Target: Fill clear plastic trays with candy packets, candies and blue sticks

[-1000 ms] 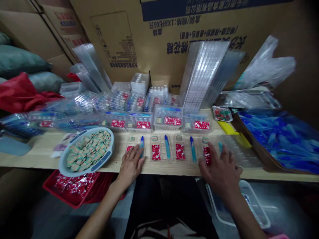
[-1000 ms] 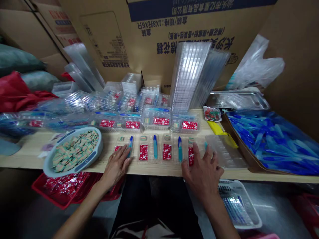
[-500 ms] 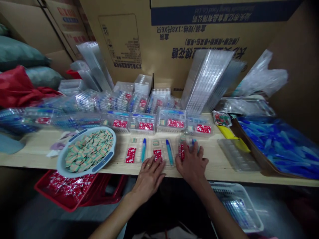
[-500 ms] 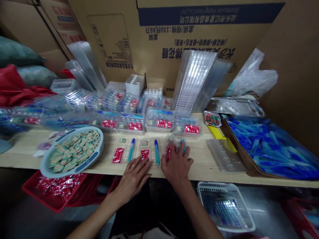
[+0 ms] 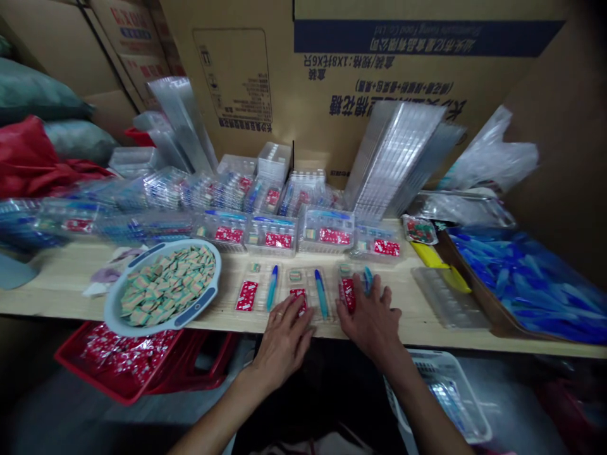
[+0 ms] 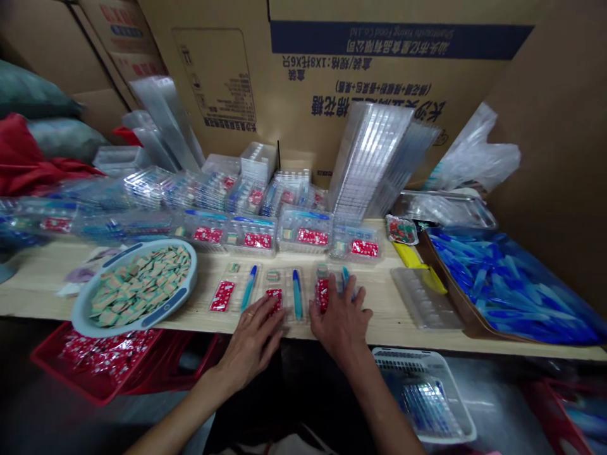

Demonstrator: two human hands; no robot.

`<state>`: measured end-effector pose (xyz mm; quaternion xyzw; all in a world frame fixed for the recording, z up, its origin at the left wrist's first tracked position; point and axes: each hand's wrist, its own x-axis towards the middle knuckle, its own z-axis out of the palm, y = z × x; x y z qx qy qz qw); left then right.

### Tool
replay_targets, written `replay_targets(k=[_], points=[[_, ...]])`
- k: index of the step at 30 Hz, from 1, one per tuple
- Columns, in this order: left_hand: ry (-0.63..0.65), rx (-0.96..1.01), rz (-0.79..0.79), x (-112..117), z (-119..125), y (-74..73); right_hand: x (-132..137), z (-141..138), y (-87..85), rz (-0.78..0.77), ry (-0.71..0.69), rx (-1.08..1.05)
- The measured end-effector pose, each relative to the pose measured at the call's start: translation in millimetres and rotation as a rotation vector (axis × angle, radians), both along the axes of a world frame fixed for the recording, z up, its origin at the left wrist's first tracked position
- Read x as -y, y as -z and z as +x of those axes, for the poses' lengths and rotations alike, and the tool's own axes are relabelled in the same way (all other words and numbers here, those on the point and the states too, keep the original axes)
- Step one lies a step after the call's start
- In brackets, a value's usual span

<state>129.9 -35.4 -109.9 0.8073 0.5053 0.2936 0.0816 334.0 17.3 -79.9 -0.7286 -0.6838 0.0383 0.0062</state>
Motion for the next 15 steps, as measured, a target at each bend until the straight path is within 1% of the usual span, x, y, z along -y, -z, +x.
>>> replay_targets(k=[2,4,5,7,9,11,13,15], points=[[-0.016,0.199,-0.101,-9.5,15.0,-12.8,1.6,9.3,-4.2,-0.026,-0.004,-0.018],[-0.020,0.383,-0.249,-23.9,36.5,-25.5,-1.7,18.4,-8.2,-0.047,-0.013,-0.077],[-0.027,0.442,-0.323,-32.3,48.6,-30.6,-4.9,22.6,-9.5,-0.052,-0.002,-0.120],[-0.053,0.483,-0.444,-49.0,72.5,-36.7,-12.1,30.3,-9.7,-0.057,0.057,-0.219],[-0.079,0.473,-0.523,-63.5,92.5,-37.3,-17.4,36.8,-6.0,-0.067,0.093,-0.319],[-0.109,0.461,-0.572,-74.0,105.9,-34.3,-18.9,42.7,1.7,-0.068,0.080,-0.400],[-0.153,0.440,-0.608,-81.1,113.2,-30.6,-17.7,48.8,12.3,-0.030,0.061,-0.451],[-0.183,0.412,-0.635,-86.2,117.1,-28.7,-16.7,56.0,24.5,0.036,0.072,-0.487]])
